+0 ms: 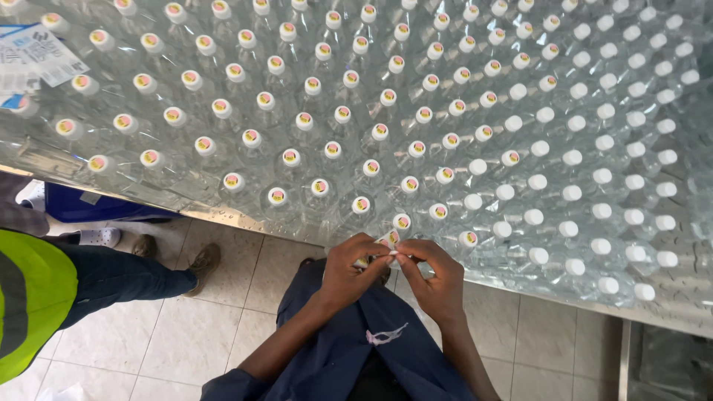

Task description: The person stands at a table and applies small circular stickers to the white caps of numerous clear plastic bottles arranged in rows. They peel each sticker from a backing sheet and press it onto a bottle cap, working systematically across the table.

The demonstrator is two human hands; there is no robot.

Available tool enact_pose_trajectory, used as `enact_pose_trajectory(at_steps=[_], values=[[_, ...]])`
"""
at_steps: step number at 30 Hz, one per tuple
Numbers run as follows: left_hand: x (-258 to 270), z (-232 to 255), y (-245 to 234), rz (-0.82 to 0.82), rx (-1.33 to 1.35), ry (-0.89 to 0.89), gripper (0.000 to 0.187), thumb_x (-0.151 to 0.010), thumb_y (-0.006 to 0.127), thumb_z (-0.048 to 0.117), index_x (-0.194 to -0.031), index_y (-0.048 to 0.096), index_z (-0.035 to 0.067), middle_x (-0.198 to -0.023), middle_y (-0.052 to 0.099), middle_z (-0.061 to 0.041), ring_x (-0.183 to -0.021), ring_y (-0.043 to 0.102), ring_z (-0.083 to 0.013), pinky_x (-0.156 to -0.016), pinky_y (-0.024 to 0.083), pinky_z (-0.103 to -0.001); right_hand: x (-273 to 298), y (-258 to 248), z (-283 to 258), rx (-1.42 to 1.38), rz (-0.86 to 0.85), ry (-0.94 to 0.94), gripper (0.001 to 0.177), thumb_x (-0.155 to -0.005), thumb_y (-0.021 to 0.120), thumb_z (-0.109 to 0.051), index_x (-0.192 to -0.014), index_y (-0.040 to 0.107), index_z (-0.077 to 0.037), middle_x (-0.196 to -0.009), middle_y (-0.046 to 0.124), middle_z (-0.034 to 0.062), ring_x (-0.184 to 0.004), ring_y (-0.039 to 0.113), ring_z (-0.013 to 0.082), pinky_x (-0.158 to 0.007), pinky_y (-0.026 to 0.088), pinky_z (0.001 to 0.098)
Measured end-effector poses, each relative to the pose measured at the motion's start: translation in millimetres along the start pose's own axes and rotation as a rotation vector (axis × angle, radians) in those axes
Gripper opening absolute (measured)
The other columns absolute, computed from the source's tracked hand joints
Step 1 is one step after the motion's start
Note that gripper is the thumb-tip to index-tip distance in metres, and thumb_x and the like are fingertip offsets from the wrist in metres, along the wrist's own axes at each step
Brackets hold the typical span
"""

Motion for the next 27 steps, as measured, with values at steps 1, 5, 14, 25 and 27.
enact_pose_trajectory(at_steps=[1,5,14,25,27], values=[[-1.7,-0.1,2.6,0.014,-0.008,0.015,0.012,-0.098,0.086,0.025,-0.108,0.087,0.019,-0.086,0.076,-0.009,-0.066,0.072,-0.0292,-0.058,0.056,-0.038,-4.8,-1.1,0.2,-0.007,-0.006,-0.020,0.013,-0.091,0.087,-0.007,-0.103,0.086,-0.005,-0.090,0.085,0.0148,-0.079,0.083,0.0300,-0.068,0.067,0.0408],[0.8,-5.3,17.0,0.065,-0.076,0.037,0.010,-0.095,0.087,0.022,-0.104,0.086,0.019,-0.085,0.076,-0.008,-0.066,0.074,-0.0302,-0.058,0.057,-0.039,-8.9,-10.8,6.3,-0.019,-0.010,-0.058,0.011,-0.090,0.086,-0.002,-0.101,0.086,-0.004,-0.090,0.085,0.0149,-0.077,0.082,0.0295,-0.066,0.066,0.0404],[8.1,-9.5,37.2,0.098,-0.157,-0.014,0.011,-0.094,0.089,0.025,-0.102,0.087,0.017,-0.086,0.077,-0.008,-0.068,0.076,-0.0333,-0.058,0.058,-0.041,-7.2,-27.7,28.6,-0.067,-0.070,-0.036,0.012,-0.089,0.088,-0.004,-0.101,0.085,-0.006,-0.093,0.084,0.0127,-0.077,0.081,0.0286,-0.066,0.066,0.0396],[18.4,-2.1,47.9,0.056,-0.199,-0.082,0.012,-0.095,0.089,0.028,-0.099,0.086,0.017,-0.085,0.078,-0.010,-0.067,0.074,-0.0371,-0.059,0.060,-0.045,-5.3,-40.8,46.3,-0.262,-0.092,-0.041,0.011,-0.090,0.085,0.000,-0.101,0.085,-0.002,-0.094,0.082,0.0134,-0.079,0.080,0.0252,-0.064,0.066,0.0359],[18.0,6.4,46.7,0.073,-0.207,-0.119,0.017,-0.093,0.091,0.031,-0.089,0.085,0.016,-0.076,0.077,-0.008,-0.061,0.073,-0.0316,-0.055,0.057,-0.040,-5.4,-47.0,58.4,-0.182,-0.032,-0.045,0.008,-0.089,0.089,-0.003,-0.096,0.085,-0.003,-0.095,0.080,0.0135,-0.082,0.078,0.0255,-0.072,0.064,0.0358]])
Point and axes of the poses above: each hand's wrist, its own x-axis away from the middle knuckle, its own y-axis out of the palm, z = x × y, the point moved 1 cm from there along -x, towards the middle knuckle
